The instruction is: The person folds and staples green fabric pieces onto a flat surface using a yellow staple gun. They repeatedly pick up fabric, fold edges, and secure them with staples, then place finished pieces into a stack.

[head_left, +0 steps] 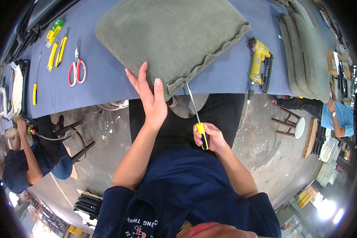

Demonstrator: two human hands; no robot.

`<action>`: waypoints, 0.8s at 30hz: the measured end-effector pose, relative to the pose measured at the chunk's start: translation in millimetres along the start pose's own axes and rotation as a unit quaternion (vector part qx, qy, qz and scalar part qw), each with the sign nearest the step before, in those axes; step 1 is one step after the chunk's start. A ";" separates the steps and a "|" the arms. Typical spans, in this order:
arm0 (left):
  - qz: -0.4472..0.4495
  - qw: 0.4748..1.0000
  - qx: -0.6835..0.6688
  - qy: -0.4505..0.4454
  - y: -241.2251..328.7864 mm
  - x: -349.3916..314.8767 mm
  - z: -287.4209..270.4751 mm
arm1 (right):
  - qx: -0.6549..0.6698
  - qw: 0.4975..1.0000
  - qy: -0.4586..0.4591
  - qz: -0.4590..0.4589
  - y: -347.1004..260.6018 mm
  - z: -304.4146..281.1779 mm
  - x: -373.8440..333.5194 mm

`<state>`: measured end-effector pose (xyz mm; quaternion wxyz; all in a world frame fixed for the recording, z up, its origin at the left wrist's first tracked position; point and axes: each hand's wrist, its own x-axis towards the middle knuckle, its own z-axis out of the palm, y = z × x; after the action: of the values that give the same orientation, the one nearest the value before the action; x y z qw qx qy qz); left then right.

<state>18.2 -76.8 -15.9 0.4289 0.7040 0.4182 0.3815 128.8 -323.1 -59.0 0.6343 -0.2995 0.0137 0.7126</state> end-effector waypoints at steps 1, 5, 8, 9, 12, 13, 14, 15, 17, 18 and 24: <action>0.002 1.000 0.005 -0.004 -1.4 0.4 -0.2 | 0.001 1.000 -0.006 -0.005 -0.8 -0.9 -2.3; 0.020 1.000 0.020 -0.004 -7.8 1.5 -3.6 | -0.138 0.983 0.061 -0.108 0.7 16.1 -6.2; 0.024 0.999 0.036 0.001 -2.0 0.3 -2.6 | -0.272 0.921 0.150 -0.234 -28.1 33.2 -23.7; 0.028 0.999 0.045 -0.001 0.7 -0.4 -2.4 | -0.405 0.830 0.253 -0.289 -36.5 15.1 -33.8; 0.041 0.997 0.069 -0.005 1.0 -1.7 -6.1 | -0.467 0.648 0.459 -0.390 -82.7 -13.5 -69.5; 0.046 0.996 0.072 -0.012 -1.3 -1.5 -5.9 | -0.486 0.585 0.508 -0.404 -97.4 -25.9 -82.9; 0.052 0.996 0.076 -0.015 -3.7 -1.5 -4.8 | -0.503 0.520 0.551 -0.416 -111.6 -38.1 -94.8; 0.051 0.997 0.064 -0.018 -2.3 -1.8 -3.9 | -0.517 0.454 0.589 -0.424 -119.8 -51.4 -107.7; 0.050 0.998 0.039 -0.024 8.4 -2.4 -3.7 | -0.598 0.392 0.635 -0.293 -115.2 -109.7 -128.7; 0.050 0.998 0.037 -0.030 10.4 -3.1 -2.4 | -0.629 0.361 0.652 -0.222 -106.3 -147.1 -137.4; 0.044 0.998 0.022 -0.036 0.5 -0.6 -12.4 | -0.557 0.471 0.680 -0.073 33.8 -238.2 -163.7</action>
<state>7.0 -73.9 -11.4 0.4108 0.7445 0.3791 0.3651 198.1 -571.4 -193.9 0.1744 -0.9801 0.0187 0.0928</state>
